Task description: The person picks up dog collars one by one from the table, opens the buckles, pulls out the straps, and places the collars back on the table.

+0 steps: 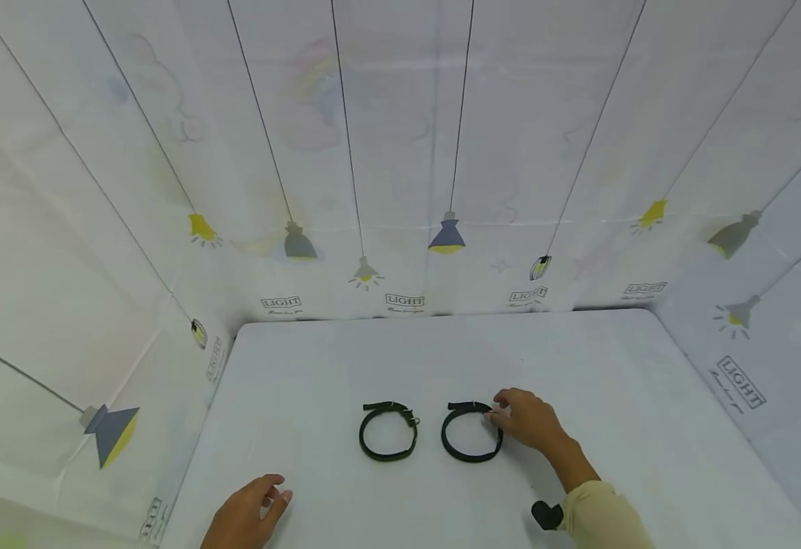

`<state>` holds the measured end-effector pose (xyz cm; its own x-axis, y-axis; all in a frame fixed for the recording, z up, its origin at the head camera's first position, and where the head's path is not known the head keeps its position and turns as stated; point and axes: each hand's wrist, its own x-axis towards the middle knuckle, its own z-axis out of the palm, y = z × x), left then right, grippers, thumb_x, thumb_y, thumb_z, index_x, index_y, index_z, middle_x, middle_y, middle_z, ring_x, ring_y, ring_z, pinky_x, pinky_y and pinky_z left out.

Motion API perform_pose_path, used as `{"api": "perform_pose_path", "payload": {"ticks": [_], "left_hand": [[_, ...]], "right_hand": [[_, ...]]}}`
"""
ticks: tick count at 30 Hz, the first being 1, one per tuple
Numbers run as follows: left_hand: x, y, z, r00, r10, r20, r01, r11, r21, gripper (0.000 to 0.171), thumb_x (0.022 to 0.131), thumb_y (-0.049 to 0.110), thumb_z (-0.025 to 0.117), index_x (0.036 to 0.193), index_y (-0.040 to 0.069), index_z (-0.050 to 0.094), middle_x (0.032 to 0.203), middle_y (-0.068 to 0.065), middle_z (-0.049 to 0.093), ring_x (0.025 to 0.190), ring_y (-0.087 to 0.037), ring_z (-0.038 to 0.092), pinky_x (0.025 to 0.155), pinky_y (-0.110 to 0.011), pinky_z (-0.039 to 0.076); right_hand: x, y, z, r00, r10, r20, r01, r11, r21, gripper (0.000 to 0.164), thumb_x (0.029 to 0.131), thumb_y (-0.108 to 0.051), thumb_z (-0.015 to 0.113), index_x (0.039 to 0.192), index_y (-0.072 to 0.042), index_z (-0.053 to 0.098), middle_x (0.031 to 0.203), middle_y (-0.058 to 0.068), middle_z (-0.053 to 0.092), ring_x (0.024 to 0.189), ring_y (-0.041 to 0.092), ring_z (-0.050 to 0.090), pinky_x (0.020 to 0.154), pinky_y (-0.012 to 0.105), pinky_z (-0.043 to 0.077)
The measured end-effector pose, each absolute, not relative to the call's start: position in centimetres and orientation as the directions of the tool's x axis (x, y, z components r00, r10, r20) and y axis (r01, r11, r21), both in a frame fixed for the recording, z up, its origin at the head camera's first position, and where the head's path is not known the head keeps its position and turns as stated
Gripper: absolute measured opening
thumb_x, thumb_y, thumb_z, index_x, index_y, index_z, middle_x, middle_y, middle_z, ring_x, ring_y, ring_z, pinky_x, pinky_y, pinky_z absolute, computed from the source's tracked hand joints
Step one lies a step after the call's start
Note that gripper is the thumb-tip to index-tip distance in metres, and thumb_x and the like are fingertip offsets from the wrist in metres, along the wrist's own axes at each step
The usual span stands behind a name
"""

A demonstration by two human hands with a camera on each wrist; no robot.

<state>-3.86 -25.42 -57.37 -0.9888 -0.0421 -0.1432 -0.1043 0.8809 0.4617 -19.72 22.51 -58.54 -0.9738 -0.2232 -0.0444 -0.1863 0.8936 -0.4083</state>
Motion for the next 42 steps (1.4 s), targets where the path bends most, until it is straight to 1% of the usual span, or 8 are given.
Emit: {"api": "perform_pose_path", "payload": {"ticks": [7,13,19,23,27,33,39,42], "left_hand": [[-4.0,-23.5,-56.8,-0.993,-0.001,-0.12,-0.059,0.877,0.477,0.027,0.093,0.034,0.072,0.11,0.012,0.072,0.081,0.012,0.065,0.074,-0.004,0.059,0.064,-0.027,0.051],[-4.1,-21.7,-55.6,-0.997,0.055,-0.048,0.027,0.884,0.467,0.024,0.092,0.034,0.072,0.108,0.016,0.073,0.085,0.014,0.067,0.078,-0.002,0.062,0.067,-0.026,0.053],[-4.6,-19.0,-53.2,-0.978,0.162,0.128,0.204,0.855,0.476,0.019,0.093,0.033,0.072,0.108,0.02,0.071,0.091,0.018,0.067,0.083,0.002,0.061,0.07,-0.023,0.054],[-5.8,-16.7,-51.1,-0.927,0.239,0.287,0.355,0.803,0.479,0.023,0.091,0.029,0.075,0.112,0.02,0.07,0.097,0.017,0.066,0.089,0.002,0.06,0.071,-0.021,0.054],[-7.1,-14.4,-49.2,-0.86,0.316,0.4,0.488,0.735,0.47,0.031,0.092,0.027,0.075,0.121,0.019,0.067,0.11,0.014,0.066,0.101,-0.001,0.062,0.081,-0.024,0.056],[-8.6,-11.8,-46.9,-0.811,0.37,0.453,0.563,0.701,0.437,0.038,0.096,0.035,0.07,0.128,0.017,0.065,0.124,0.008,0.066,0.118,-0.008,0.061,0.094,-0.031,0.056],[-9.6,-10.0,-45.2,-0.758,0.403,0.513,0.627,0.667,0.403,0.038,0.096,0.036,0.069,0.126,0.014,0.066,0.118,0.006,0.068,0.111,-0.008,0.061,0.09,-0.029,0.056],[-10.0,-9.2,-44.6,-0.728,0.422,0.541,0.66,0.644,0.386,0.039,0.096,0.038,0.069,0.125,0.012,0.065,0.115,0.004,0.069,0.107,-0.009,0.062,0.088,-0.03,0.055]], "right_hand": [[-20.4,22.4,-59.5,-0.964,-0.266,-0.023,-0.241,0.903,-0.356,0.021,0.084,-0.022,0.082,0.098,-0.009,0.074,0.088,-0.002,0.069,0.078,0.012,0.063,0.064,0.031,0.052],[-19.9,22.5,-58.9,-0.961,-0.277,0.015,-0.255,0.862,-0.439,0.013,0.084,-0.013,0.08,0.094,-0.009,0.073,0.089,0.0,0.072,0.079,0.012,0.063,0.063,0.027,0.051],[-18.4,22.4,-56.3,-0.953,-0.294,0.076,-0.282,0.764,-0.581,0.012,0.087,-0.012,0.078,0.095,-0.013,0.07,0.087,-0.004,0.071,0.073,0.006,0.058,0.058,0.022,0.048],[-16.8,22.0,-53.5,-0.937,-0.291,0.195,-0.347,0.698,-0.626,0.018,0.085,-0.012,0.08,0.1,-0.014,0.07,0.088,-0.006,0.07,0.067,0.002,0.054,0.055,0.02,0.048],[-15.4,20.9,-50.9,-0.874,-0.319,0.367,-0.485,0.614,-0.623,0.025,0.081,-0.007,0.084,0.101,-0.013,0.07,0.084,-0.008,0.069,0.061,0.0,0.051,0.051,0.019,0.047],[-13.7,19.2,-48.6,-0.754,-0.376,0.538,-0.653,0.51,-0.56,0.031,0.078,-0.002,0.085,0.103,-0.011,0.069,0.078,-0.01,0.066,0.06,-0.004,0.052,0.052,0.013,0.047],[-12.4,17.9,-47.2,-0.65,-0.382,0.656,-0.753,0.438,-0.491,0.038,0.073,0.004,0.085,0.104,-0.009,0.068,0.081,-0.004,0.068,0.06,-0.002,0.056,0.055,0.009,0.046],[-11.7,17.1,-46.7,-0.606,-0.366,0.706,-0.785,0.417,-0.458,0.03,0.079,-0.002,0.084,0.104,-0.008,0.068,0.082,-0.002,0.069,0.059,0.0,0.057,0.056,0.009,0.047]]}}
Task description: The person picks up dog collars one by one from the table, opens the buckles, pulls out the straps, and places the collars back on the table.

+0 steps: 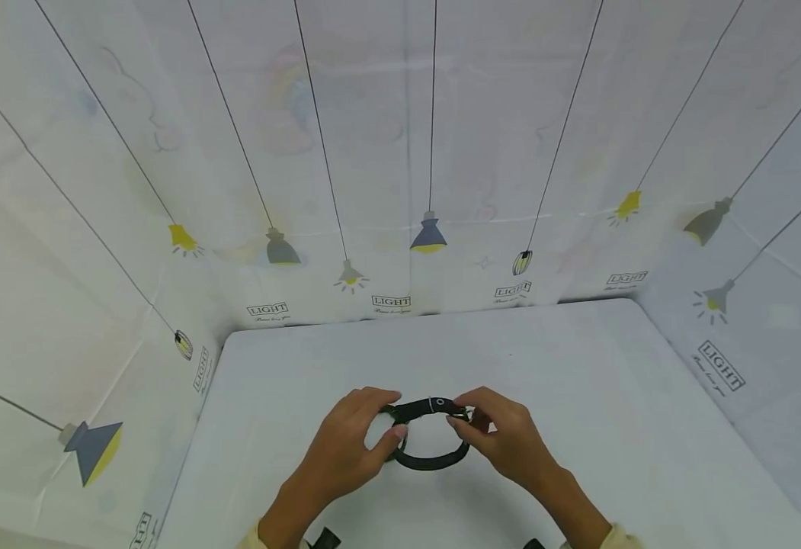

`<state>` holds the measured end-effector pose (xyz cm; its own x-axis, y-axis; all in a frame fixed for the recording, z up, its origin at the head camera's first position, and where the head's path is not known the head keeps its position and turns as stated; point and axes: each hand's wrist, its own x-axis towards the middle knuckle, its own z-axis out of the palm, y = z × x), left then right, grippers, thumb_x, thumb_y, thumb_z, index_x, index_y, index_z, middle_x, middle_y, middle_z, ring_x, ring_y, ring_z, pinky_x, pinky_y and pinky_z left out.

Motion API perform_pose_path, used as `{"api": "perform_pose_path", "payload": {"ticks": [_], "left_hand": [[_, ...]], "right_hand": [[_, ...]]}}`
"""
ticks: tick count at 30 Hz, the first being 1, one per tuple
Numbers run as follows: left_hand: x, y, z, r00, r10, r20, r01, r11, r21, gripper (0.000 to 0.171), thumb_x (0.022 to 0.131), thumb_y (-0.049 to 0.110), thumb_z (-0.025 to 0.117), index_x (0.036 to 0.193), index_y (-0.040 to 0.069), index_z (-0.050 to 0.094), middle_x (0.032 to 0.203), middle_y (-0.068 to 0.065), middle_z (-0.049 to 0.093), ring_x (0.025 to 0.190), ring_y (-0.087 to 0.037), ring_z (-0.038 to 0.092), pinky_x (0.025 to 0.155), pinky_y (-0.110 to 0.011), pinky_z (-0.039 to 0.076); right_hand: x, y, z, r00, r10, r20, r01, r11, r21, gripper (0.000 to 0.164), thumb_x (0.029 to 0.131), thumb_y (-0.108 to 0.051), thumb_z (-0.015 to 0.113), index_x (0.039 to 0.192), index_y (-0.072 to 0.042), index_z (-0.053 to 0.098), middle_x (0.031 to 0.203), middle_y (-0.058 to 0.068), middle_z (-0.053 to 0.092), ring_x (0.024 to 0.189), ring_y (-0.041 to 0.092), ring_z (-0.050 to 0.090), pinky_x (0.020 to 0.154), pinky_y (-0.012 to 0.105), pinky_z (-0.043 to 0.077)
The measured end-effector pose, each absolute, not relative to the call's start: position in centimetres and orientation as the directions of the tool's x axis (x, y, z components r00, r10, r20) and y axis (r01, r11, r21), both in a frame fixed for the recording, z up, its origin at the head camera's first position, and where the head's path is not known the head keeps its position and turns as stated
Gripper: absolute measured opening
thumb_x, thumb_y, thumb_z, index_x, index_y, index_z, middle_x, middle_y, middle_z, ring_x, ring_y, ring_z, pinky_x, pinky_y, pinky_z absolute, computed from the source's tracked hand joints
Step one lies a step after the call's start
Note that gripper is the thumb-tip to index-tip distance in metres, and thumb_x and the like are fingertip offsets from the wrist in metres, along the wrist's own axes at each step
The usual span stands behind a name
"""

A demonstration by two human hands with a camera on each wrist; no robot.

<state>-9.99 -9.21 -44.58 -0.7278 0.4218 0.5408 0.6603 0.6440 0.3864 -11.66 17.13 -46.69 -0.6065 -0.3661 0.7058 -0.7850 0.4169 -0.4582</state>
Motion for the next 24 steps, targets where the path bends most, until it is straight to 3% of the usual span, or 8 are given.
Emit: {"api": "perform_pose_path", "payload": {"ticks": [3,7,11,17,24], "left_hand": [[-10.2,-8.5,-44.1,-0.705,0.44,0.556,0.688,0.618,0.382,0.041,0.096,0.04,0.067,0.126,0.013,0.064,0.115,0.002,0.069,0.104,-0.011,0.064,0.087,-0.032,0.055],[-10.4,-8.0,-43.7,-0.68,0.467,0.566,0.719,0.577,0.387,0.041,0.097,0.042,0.065,0.128,0.014,0.063,0.115,0.002,0.07,0.101,-0.012,0.064,0.086,-0.032,0.054],[-10.4,-7.9,-43.5,-0.65,0.49,0.581,0.749,0.544,0.379,0.039,0.098,0.04,0.065,0.125,0.013,0.065,0.108,0.004,0.07,0.094,-0.009,0.064,0.083,-0.03,0.053],[-10.4,-7.9,-43.4,-0.619,0.501,0.605,0.774,0.518,0.363,0.024,0.097,0.037,0.067,0.108,0.016,0.07,0.093,0.01,0.07,0.08,-0.003,0.06,0.081,-0.029,0.05],[-10.0,-8.0,-43.2,-0.673,0.489,0.555,0.735,0.521,0.433,0.02,0.096,0.037,0.069,0.102,0.018,0.07,0.091,0.013,0.07,0.08,0.0,0.058,0.082,-0.03,0.049]], "right_hand": [[-11.1,16.4,-46.4,-0.572,-0.356,0.739,-0.809,0.392,-0.437,0.018,0.091,-0.016,0.076,0.104,-0.006,0.067,0.085,0.0,0.07,0.059,0.002,0.058,0.058,0.009,0.049],[-10.5,15.6,-46.4,-0.53,-0.344,0.775,-0.834,0.377,-0.403,0.024,0.098,-0.027,0.065,0.104,-0.004,0.067,0.088,0.003,0.07,0.061,0.003,0.059,0.059,0.009,0.05],[-10.1,15.0,-46.3,-0.488,-0.334,0.806,-0.858,0.352,-0.374,0.024,0.098,-0.025,0.065,0.103,-0.002,0.066,0.091,0.005,0.07,0.062,0.005,0.06,0.06,0.01,0.051],[-10.1,14.4,-46.2,-0.426,-0.311,0.849,-0.893,0.293,-0.341,0.024,0.097,-0.022,0.069,0.1,0.002,0.066,0.092,0.008,0.07,0.065,0.007,0.062,0.06,0.01,0.051],[-9.9,14.2,-46.4,-0.472,-0.287,0.834,-0.878,0.242,-0.413,0.022,0.093,-0.021,0.073,0.099,0.0,0.067,0.091,0.008,0.07,0.063,0.005,0.061,0.058,0.011,0.051]]}}
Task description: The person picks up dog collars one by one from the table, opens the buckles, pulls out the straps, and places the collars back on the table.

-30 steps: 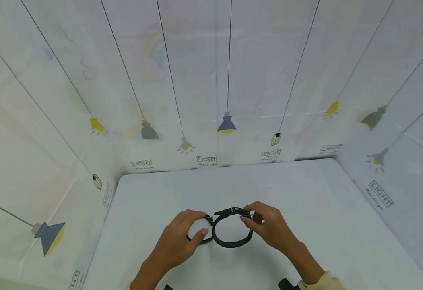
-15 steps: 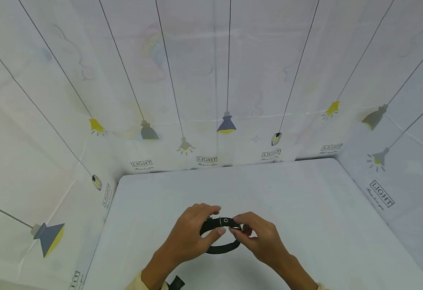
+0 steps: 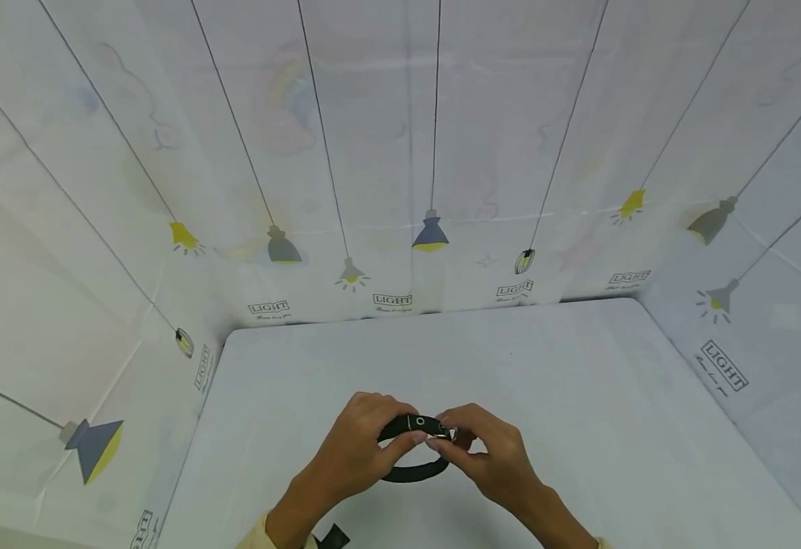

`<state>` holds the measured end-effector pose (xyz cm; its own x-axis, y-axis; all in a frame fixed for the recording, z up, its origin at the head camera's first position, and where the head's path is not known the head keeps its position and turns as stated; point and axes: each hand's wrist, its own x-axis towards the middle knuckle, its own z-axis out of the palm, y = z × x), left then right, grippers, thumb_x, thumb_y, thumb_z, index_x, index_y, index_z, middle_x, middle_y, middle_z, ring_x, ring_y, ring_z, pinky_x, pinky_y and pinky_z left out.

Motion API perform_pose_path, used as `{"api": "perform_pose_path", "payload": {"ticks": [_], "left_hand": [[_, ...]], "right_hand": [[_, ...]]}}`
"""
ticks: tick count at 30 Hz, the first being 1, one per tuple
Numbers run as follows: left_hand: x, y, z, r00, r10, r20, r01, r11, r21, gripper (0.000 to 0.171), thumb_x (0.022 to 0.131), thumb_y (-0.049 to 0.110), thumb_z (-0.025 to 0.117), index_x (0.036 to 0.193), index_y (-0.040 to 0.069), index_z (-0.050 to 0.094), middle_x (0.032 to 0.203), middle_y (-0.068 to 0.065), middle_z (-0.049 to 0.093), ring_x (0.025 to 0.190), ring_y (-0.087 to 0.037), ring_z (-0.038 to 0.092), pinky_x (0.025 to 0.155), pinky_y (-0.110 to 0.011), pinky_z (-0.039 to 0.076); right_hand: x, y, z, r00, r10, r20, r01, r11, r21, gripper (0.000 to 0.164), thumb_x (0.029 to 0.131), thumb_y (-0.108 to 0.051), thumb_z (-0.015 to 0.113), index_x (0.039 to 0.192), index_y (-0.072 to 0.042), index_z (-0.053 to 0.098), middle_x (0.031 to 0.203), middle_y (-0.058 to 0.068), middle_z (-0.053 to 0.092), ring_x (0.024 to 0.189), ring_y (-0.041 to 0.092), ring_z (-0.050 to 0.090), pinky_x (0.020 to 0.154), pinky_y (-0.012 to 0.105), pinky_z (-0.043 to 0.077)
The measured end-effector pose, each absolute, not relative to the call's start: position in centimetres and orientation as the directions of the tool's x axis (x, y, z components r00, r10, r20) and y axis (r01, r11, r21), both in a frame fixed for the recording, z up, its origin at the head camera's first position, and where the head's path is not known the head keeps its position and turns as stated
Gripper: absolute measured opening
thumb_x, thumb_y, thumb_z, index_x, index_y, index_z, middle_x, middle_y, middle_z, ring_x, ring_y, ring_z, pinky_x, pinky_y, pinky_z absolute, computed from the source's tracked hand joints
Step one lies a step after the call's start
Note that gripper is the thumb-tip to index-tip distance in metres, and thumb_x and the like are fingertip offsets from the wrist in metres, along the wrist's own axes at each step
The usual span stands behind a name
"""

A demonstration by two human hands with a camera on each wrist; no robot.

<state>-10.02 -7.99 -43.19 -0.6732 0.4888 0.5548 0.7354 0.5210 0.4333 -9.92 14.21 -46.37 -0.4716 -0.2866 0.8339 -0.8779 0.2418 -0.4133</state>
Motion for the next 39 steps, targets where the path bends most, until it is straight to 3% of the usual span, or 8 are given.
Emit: {"api": "perform_pose_path", "payload": {"ticks": [4,15,22,33,39], "left_hand": [[-9.6,-8.1,-42.9,-0.716,0.481,0.507,0.698,0.508,0.505,0.022,0.096,0.036,0.069,0.105,0.016,0.07,0.092,0.012,0.068,0.083,0.0,0.056,0.08,-0.027,0.05],[-8.9,-8.1,-42.3,-0.731,0.488,0.477,0.679,0.456,0.576,0.02,0.098,0.032,0.066,0.11,0.016,0.068,0.098,0.012,0.066,0.091,-0.002,0.059,0.077,-0.02,0.053],[-8.7,-8.1,-41.8,-0.707,0.5,0.5,0.706,0.444,0.552,0.021,0.099,0.03,0.065,0.114,0.015,0.067,0.103,0.01,0.068,0.095,-0.004,0.061,0.08,-0.021,0.053],[-8.6,-8.5,-41.7,-0.684,0.513,0.518,0.727,0.43,0.535,0.023,0.097,0.027,0.068,0.116,0.015,0.066,0.104,0.009,0.068,0.092,-0.005,0.061,0.085,-0.029,0.051],[-8.6,-8.5,-41.8,-0.659,0.525,0.539,0.751,0.412,0.517,0.022,0.098,0.028,0.067,0.116,0.014,0.066,0.104,0.01,0.068,0.091,-0.004,0.061,0.087,-0.029,0.05]], "right_hand": [[-9.8,14.2,-46.5,-0.502,-0.26,0.825,-0.862,0.224,-0.454,0.024,0.091,-0.021,0.076,0.1,0.0,0.067,0.089,0.007,0.07,0.06,0.003,0.058,0.056,0.011,0.05],[-9.6,14.0,-46.6,-0.524,-0.251,0.814,-0.851,0.192,-0.488,0.028,0.092,-0.022,0.075,0.104,0.001,0.067,0.087,0.007,0.068,0.059,0.004,0.057,0.056,0.011,0.05],[-9.8,13.8,-46.0,-0.491,-0.307,0.815,-0.869,0.112,-0.481,0.028,0.092,-0.015,0.075,0.112,0.003,0.068,0.096,0.013,0.07,0.07,0.007,0.059,0.058,0.011,0.049],[-9.5,14.0,-45.2,-0.578,-0.388,0.718,-0.794,0.065,-0.604,0.03,0.086,0.002,0.075,0.114,-0.006,0.066,0.098,0.006,0.069,0.067,0.005,0.057,0.056,0.012,0.048],[-9.4,14.0,-45.1,-0.591,-0.379,0.712,-0.782,0.057,-0.62,0.031,0.085,0.006,0.074,0.112,-0.006,0.065,0.098,0.005,0.068,0.068,0.006,0.055,0.055,0.012,0.047]]}}
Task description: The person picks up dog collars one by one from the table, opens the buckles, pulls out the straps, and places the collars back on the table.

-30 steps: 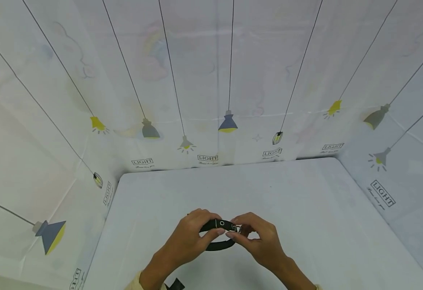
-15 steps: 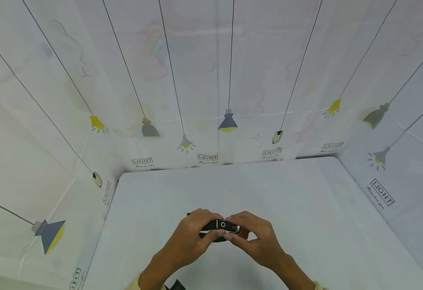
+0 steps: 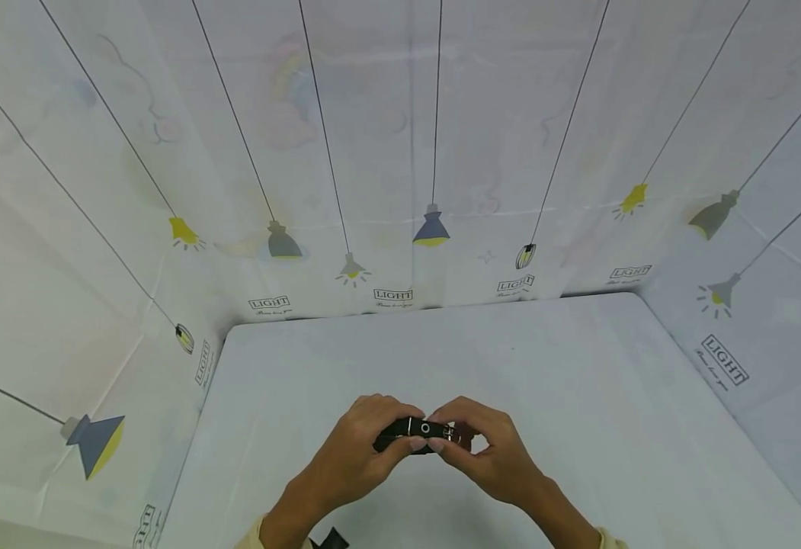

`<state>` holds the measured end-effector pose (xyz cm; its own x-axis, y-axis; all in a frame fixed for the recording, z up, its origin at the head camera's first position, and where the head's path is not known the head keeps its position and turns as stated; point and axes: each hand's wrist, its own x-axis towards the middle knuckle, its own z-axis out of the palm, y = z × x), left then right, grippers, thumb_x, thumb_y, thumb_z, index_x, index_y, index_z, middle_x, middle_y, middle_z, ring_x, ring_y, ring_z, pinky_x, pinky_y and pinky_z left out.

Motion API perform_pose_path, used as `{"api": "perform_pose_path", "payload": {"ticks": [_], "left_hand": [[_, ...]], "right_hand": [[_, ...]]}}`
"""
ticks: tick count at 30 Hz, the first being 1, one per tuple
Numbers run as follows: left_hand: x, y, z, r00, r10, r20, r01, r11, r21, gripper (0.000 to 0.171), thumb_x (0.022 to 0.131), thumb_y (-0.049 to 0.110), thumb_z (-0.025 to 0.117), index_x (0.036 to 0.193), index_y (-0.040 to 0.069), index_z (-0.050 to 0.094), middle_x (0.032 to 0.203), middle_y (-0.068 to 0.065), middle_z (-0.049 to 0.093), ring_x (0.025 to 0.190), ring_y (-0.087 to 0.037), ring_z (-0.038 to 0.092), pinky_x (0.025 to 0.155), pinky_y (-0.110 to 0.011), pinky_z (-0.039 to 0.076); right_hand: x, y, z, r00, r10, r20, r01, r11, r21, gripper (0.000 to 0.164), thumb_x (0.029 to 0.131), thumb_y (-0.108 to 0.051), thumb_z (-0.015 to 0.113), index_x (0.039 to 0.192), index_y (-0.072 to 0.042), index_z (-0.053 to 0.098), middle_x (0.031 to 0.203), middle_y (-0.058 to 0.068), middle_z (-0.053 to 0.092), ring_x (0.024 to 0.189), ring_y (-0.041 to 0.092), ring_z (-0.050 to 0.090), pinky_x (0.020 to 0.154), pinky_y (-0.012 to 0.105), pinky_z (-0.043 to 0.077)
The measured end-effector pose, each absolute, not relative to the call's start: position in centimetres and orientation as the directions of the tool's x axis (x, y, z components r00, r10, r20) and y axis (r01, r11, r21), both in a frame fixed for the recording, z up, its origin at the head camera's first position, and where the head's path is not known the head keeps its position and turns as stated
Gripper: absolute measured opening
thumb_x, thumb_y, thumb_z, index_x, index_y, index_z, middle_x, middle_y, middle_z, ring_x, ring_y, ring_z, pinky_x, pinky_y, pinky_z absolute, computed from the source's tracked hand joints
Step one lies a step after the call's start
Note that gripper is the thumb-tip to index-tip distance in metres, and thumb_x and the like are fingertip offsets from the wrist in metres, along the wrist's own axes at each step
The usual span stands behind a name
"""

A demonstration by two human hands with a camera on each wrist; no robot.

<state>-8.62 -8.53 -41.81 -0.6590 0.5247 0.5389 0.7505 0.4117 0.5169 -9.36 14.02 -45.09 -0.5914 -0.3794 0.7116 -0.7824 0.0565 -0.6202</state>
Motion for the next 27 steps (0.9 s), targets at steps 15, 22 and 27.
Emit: {"api": "perform_pose_path", "payload": {"ticks": [15,22,27], "left_hand": [[-8.6,-8.6,-41.8,-0.664,0.511,0.545,0.74,0.35,0.574,0.017,0.099,0.024,0.065,0.115,0.016,0.067,0.105,0.006,0.071,0.099,-0.008,0.065,0.084,-0.024,0.056],[-8.6,-8.7,-41.8,-0.639,0.54,0.548,0.76,0.332,0.559,0.017,0.1,0.023,0.065,0.114,0.014,0.068,0.104,0.004,0.072,0.093,-0.006,0.066,0.079,-0.016,0.054],[-8.5,-8.9,-41.5,-0.595,0.584,0.552,0.796,0.332,0.506,0.02,0.1,0.022,0.065,0.117,0.013,0.067,0.104,0.005,0.071,0.093,-0.005,0.065,0.081,-0.015,0.052]], "right_hand": [[-8.9,14.1,-44.6,-0.652,-0.399,0.644,-0.701,-0.006,-0.713,0.034,0.085,0.014,0.067,0.111,-0.007,0.062,0.1,0.005,0.067,0.077,0.008,0.057,0.055,0.02,0.05],[-9.5,14.4,-44.6,-0.585,-0.421,0.693,-0.765,0.003,-0.644,0.031,0.085,0.004,0.075,0.113,-0.006,0.065,0.102,0.007,0.067,0.069,0.006,0.053,0.053,0.015,0.046],[-9.9,14.7,-43.5,-0.513,-0.455,0.728,-0.841,0.1,-0.531,0.026,0.086,-0.018,0.082,0.109,-0.011,0.072,0.095,0.002,0.06,0.061,0.0,0.044,0.053,0.007,0.039]]}}
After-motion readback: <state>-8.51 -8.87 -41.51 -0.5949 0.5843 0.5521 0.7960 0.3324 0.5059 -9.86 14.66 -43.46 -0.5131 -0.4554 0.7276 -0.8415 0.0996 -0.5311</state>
